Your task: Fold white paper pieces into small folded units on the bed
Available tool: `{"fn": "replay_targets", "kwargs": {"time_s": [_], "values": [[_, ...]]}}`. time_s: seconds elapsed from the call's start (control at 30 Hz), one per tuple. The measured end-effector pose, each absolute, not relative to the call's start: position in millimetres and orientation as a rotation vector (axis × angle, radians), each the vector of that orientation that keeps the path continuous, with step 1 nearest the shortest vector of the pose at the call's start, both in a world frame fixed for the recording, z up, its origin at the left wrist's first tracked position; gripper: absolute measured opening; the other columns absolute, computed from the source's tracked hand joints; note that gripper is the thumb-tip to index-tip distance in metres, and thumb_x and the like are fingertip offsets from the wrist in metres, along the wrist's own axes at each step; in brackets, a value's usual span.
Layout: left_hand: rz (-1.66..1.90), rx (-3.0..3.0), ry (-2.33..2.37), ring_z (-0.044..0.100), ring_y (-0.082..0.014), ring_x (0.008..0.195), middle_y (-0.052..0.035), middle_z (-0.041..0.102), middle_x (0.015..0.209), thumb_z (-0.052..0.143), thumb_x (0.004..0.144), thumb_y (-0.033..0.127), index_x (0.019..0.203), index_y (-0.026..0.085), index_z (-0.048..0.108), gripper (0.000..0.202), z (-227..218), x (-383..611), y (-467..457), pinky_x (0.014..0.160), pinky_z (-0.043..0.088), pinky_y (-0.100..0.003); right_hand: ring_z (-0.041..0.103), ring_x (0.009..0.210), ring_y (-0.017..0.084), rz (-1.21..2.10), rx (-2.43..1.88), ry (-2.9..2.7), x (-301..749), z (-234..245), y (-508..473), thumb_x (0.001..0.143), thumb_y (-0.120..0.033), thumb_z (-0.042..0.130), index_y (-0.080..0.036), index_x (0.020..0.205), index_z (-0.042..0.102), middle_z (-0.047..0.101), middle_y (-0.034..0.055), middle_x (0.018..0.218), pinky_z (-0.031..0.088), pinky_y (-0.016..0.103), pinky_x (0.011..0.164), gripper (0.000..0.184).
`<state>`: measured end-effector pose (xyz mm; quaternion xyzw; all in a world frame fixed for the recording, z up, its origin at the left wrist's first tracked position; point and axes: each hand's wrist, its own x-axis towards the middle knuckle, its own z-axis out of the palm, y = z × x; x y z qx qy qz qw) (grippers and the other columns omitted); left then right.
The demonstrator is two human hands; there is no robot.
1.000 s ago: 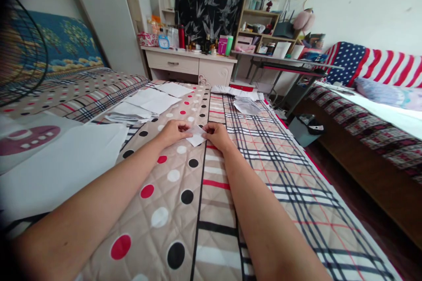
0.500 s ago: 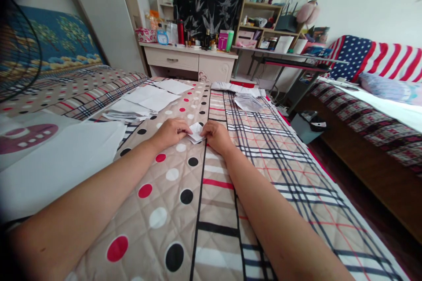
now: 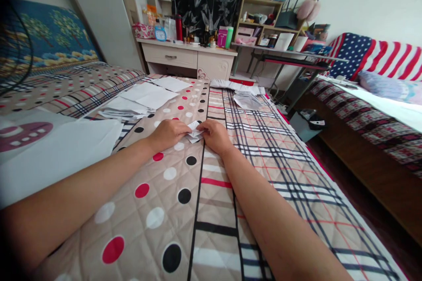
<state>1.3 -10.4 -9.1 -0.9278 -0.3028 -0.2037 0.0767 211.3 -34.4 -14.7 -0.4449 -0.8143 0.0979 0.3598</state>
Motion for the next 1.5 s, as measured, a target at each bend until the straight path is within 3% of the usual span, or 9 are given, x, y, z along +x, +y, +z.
{"fn": "replay_targets", "kwargs": {"time_s": [0.3,0.83,1.17,1.33,1.5], "values": [[-0.55,-2.822,-0.848,0.069,-0.0202,0.081,-0.0058,0.075,0.085,0.053,0.084,0.01,0.092,0.018,0.075,0.024,-10.9,-5.8,-12.0,0.071,0.049,-0.029,0.063,0.08,0.018,0.304,-1.01,-2.108,210.9,-19.8,-31.3,0.066,0.005,0.047,-0.018,0.071,0.072,0.068,0.0051,0.081,0.049,0.029,0.075,0.035],[-0.448,-2.779,-0.831,0.065,-0.0194,0.081,-0.0057,0.071,0.086,0.051,0.086,0.01,0.092,0.018,0.073,0.024,-10.1,-3.1,-20.2,0.071,0.047,-0.03,0.061,0.082,0.019,0.118,-1.085,-2.234,205.7,-15.4,-36.8,0.066,0.002,0.049,-0.018,0.069,0.072,0.067,0.0061,0.083,0.046,0.029,0.076,0.031],[-0.458,-2.813,-0.911,0.067,-0.0222,0.087,-0.007,0.074,0.091,0.049,0.078,0.007,0.096,0.019,0.075,0.034,-8.1,-5.2,-24.3,0.077,0.049,-0.033,0.06,0.083,0.019,0.046,-1.105,-2.281,204.2,-12.2,-41.0,0.069,0.002,0.049,-0.017,0.071,0.073,0.067,0.0076,0.084,0.045,0.028,0.074,0.031],[-0.448,-2.77,-1.117,0.066,-0.025,0.079,-0.0102,0.074,0.083,0.053,0.08,0.021,0.085,0.016,0.077,0.025,3.9,5.2,-37.6,0.073,0.048,-0.035,0.059,0.083,0.019,0.028,-1.122,-2.3,203.6,-12.4,-41.3,0.069,0.002,0.049,-0.017,0.071,0.073,0.066,0.0072,0.084,0.044,0.029,0.074,0.031],[-0.53,-2.664,-1.38,0.065,-0.0253,0.073,-0.0122,0.074,0.077,0.051,0.09,0.044,0.076,0.016,0.078,0.041,1.3,16.8,-36.9,0.063,0.043,-0.034,0.057,0.081,0.019,0.009,-1.135,-2.3,204.0,-13.5,-40.3,0.073,0.0,0.051,-0.018,0.07,0.073,0.065,0.0072,0.082,0.043,0.029,0.072,0.029]]}}
